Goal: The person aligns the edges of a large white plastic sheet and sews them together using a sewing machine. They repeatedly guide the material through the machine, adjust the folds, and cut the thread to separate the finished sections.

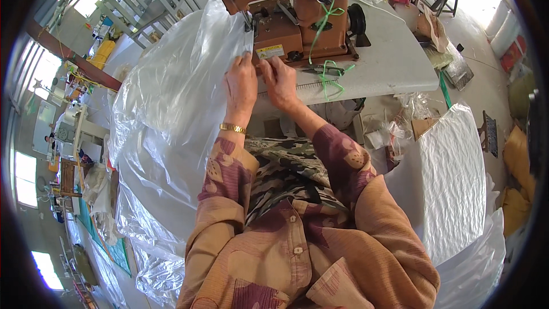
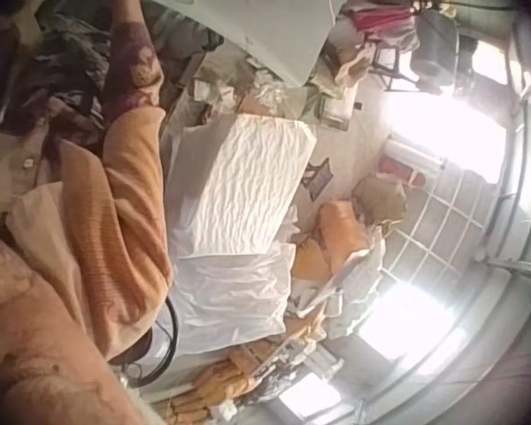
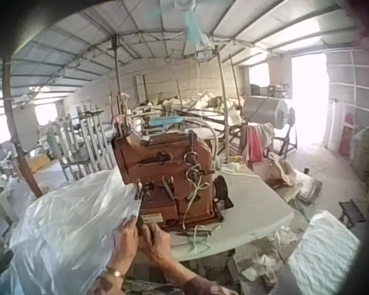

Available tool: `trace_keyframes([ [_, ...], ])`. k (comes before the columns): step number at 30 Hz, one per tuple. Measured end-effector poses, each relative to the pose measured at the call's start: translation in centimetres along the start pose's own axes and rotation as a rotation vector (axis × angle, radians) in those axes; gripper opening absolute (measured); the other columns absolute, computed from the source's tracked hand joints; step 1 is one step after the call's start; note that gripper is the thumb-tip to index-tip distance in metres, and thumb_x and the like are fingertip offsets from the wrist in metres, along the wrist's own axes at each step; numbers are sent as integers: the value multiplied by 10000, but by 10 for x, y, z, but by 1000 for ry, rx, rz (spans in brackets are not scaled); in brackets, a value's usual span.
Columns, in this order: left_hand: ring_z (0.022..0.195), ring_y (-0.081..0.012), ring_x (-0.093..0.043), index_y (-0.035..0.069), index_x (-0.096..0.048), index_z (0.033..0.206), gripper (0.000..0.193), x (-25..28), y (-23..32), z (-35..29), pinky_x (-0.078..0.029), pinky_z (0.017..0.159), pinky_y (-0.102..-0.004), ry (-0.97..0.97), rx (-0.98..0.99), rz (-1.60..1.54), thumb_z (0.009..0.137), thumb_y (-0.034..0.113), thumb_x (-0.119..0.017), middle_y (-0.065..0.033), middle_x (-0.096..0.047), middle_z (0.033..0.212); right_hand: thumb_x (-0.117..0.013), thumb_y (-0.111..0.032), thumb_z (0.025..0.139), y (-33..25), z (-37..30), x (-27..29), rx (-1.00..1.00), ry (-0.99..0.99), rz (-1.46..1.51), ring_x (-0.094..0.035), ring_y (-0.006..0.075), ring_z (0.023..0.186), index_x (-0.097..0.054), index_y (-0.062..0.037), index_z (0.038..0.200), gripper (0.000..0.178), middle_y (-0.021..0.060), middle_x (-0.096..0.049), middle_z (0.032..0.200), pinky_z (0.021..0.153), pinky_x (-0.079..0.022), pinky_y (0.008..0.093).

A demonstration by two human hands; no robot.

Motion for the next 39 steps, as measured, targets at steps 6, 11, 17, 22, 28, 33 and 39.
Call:
trace_keyframes([
  [6, 890, -383, -683, -4, -652, 1111, 231, -1, -26, 22, -544, 772, -470, -115, 37, 85, 911, 18, -540, -178, -666, 1018, -655, -152, 876, -18, -5, 85, 384, 99, -698, -580, 304, 958, -641, -101, 953, 94, 79, -636, 964, 895, -411, 435],
  [11, 894, -393, -677, 9, -664, 1051, 203, -6, -38, 47, -528, 816, -477, -197, 28, 43, 901, 12, -526, -168, -653, 996, -686, -230, 864, 5, -3, 133, 312, -38, -927, -531, 327, 1108, -641, -79, 1144, 321, 117, -609, 1130, 969, -379, 465],
  [17, 985, -403, -642, 26, -671, 998, 183, -32, -65, 61, -495, 887, -493, -168, 91, 26, 904, 23, -514, -182, -636, 1043, -715, -225, 849, 10, -1, 135, 171, -248, -854, -524, 326, 1113, -640, -91, 1182, 367, 115, -601, 1126, 948, -380, 457],
  [22, 900, -408, -643, 23, -663, 885, 152, -35, -92, 66, -497, 789, -504, -37, 80, 56, 922, 94, -534, -188, -639, 947, -709, -197, 855, 11, 3, 133, 148, -335, -799, -548, 307, 1066, -664, -77, 1120, 294, 107, -619, 1050, 932, -384, 429],
  [28, 824, -421, -639, 21, -633, 826, 168, -18, -103, 43, -496, 718, -508, 127, 205, -32, 932, 141, -579, -206, -635, 815, -676, -129, 890, 12, 1, 142, 172, -218, -553, -608, 331, 977, -648, -35, 1057, 193, 122, -652, 988, 870, -460, 410],
  [33, 806, -430, -660, 22, -589, 978, 135, -15, -111, 15, -514, 709, -534, 161, 343, -12, 968, 151, -549, -217, -669, 830, -633, -123, 931, 25, -2, 150, 88, -160, -438, -642, 372, 869, -637, -37, 1053, 149, 140, -674, 967, 796, -498, 418],
  [39, 754, -465, -645, 40, -553, 1002, 120, -8, -128, -7, -499, 653, -551, 243, 557, -93, 991, 157, -528, -243, -650, 771, -575, -173, 977, -20, -3, 153, 134, -186, -932, -665, 345, 822, -645, -83, 1198, 248, 153, -659, 906, 707, -496, 441],
])
Point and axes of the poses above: each hand's wrist, its own z-axis towards the middle knuckle, its own x-axis out of the back of the hand, y = z × x, the point moved 6 cm from there along z, towards the middle knuckle
